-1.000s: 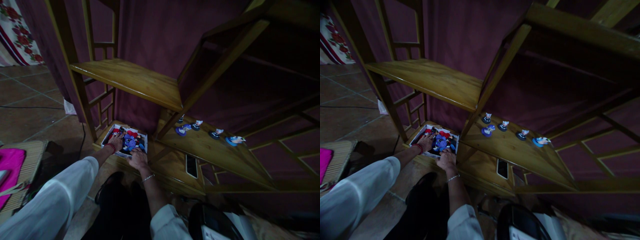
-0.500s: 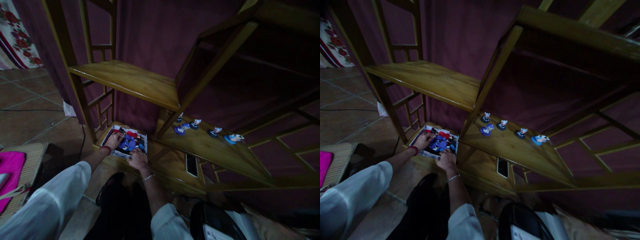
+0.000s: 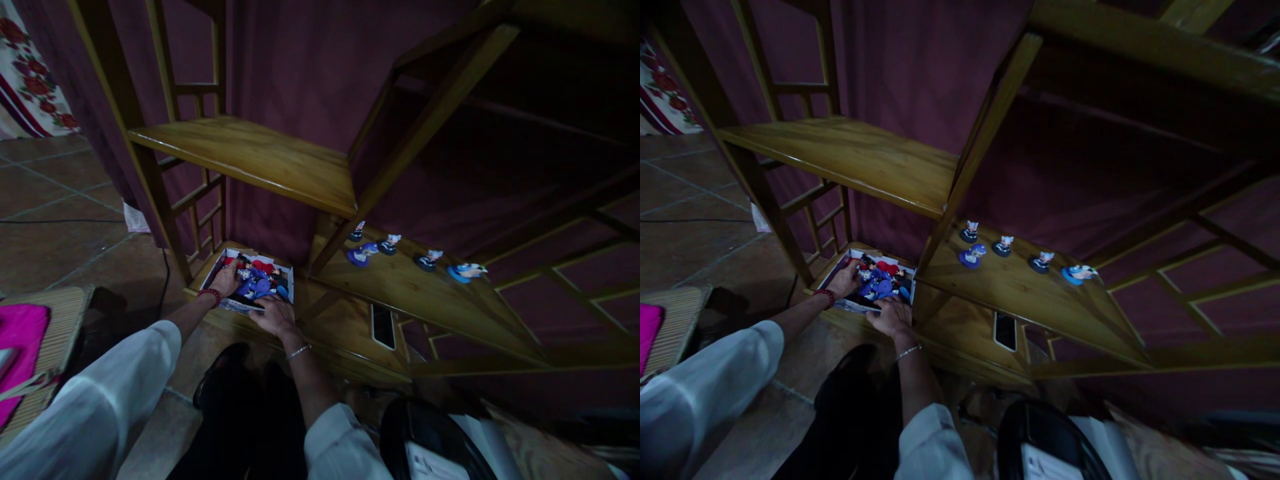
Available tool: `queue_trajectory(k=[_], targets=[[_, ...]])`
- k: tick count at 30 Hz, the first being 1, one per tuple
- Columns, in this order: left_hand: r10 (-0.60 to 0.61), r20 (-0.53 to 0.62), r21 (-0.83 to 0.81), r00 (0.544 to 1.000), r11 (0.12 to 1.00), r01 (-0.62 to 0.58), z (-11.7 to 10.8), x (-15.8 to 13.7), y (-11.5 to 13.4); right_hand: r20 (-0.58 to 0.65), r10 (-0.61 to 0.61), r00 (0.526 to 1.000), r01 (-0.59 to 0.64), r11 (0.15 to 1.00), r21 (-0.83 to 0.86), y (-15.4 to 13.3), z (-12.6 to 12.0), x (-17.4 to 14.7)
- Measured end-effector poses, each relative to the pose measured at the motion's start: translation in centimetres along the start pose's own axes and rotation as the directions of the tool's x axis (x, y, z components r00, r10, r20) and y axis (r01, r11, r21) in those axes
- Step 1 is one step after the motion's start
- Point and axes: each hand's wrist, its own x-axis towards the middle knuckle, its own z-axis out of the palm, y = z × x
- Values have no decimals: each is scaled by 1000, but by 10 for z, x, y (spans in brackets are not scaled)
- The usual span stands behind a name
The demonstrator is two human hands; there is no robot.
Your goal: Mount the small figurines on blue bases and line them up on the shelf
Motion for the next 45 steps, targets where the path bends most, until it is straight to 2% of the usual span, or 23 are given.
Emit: queue_trajectory(k=[6,12,23,30,37,40,42,45], targets=[[82,19,95,996,992,-83,-1,-4,6,39,107,994,-110,990,85,-1,-5,3],[141,24,124,990,982,-143,-3,-10,9,54,199,978,-203,977,63,1,-1,10],[154,99,186,983,968,-171,-5,-13,13,43,250,967,-253,962,102,2,2,15],[186,210,149,960,964,-220,-12,-22,24,18,294,956,-293,947,128,2,2,17],[284,263,145,922,933,-328,-15,-23,25,10,302,953,-302,948,105,-1,-2,16],[276,266,128,924,940,-317,-17,-24,27,-13,330,944,-327,939,106,-2,-1,17],[243,217,145,945,950,-278,-18,-24,28,-22,358,933,-354,930,99,-3,0,18],[80,78,240,994,966,-97,-17,-22,29,1,391,920,-390,918,72,-5,1,19]])
